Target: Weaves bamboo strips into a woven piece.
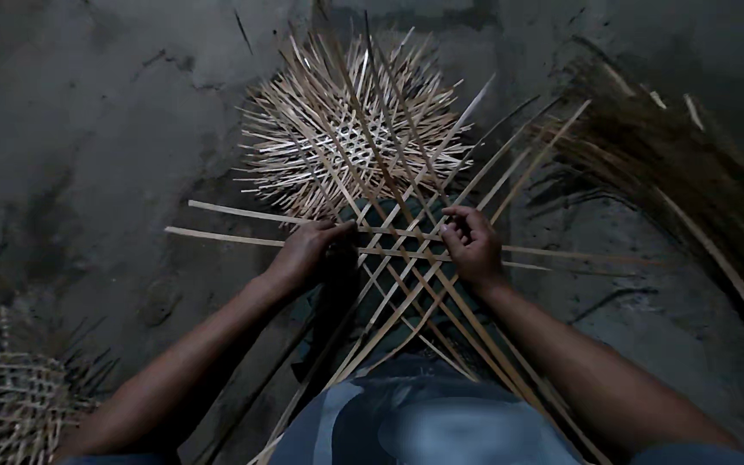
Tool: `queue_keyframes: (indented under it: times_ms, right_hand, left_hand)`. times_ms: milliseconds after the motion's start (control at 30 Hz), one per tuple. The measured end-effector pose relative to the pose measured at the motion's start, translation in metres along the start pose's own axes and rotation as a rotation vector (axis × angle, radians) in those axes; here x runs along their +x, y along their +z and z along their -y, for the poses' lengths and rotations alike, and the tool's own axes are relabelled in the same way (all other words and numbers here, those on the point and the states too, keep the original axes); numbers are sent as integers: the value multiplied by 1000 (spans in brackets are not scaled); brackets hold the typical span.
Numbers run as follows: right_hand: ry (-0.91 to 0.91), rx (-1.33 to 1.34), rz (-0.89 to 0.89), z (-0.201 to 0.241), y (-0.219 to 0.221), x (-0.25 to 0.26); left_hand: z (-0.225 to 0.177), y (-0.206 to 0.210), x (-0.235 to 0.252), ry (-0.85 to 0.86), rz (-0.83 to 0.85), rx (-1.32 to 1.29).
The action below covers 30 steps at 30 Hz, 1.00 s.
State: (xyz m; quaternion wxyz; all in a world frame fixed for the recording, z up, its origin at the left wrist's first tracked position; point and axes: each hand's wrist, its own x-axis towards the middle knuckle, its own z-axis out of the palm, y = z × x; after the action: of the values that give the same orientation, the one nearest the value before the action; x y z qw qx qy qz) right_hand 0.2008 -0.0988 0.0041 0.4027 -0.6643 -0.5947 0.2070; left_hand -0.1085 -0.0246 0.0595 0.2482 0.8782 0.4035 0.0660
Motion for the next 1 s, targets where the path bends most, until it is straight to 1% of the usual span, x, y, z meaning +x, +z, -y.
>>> queue_keyframes:
  times_ms: [100, 267, 500, 633, 700, 767, 833, 933, 1000]
  right_hand:
    - [-24, -9, -15, -2, 0, 0]
    - [-11, 10, -26, -4, -1, -2]
    - [-8, 3, -23, -4, 0, 0]
    - [36, -58, 74, 4, -13, -9]
    - [-22, -101, 111, 1, -18, -17]
    - [-98, -135, 107, -4, -18, -22]
    - [-126, -161, 111, -4, -17, -24]
    - [-157, -223, 168, 5, -20, -23]
    - [-279, -304, 181, 12, -16, -25]
  left_hand:
    - [5, 4, 2, 35, -10, -89]
    - [22, 12, 6, 72, -3, -230]
    - [27, 15, 6, 101, 9, -230]
    - [11, 14, 0, 49, 37, -206]
    - [6, 16, -4, 51, 34, -179]
    - [5, 17, -8, 78, 27, -154]
    - [3, 18, -12, 78, 22, -148]
    - [0, 21, -20, 39, 24, -132]
    - [-1, 22, -24, 30, 13, -131]
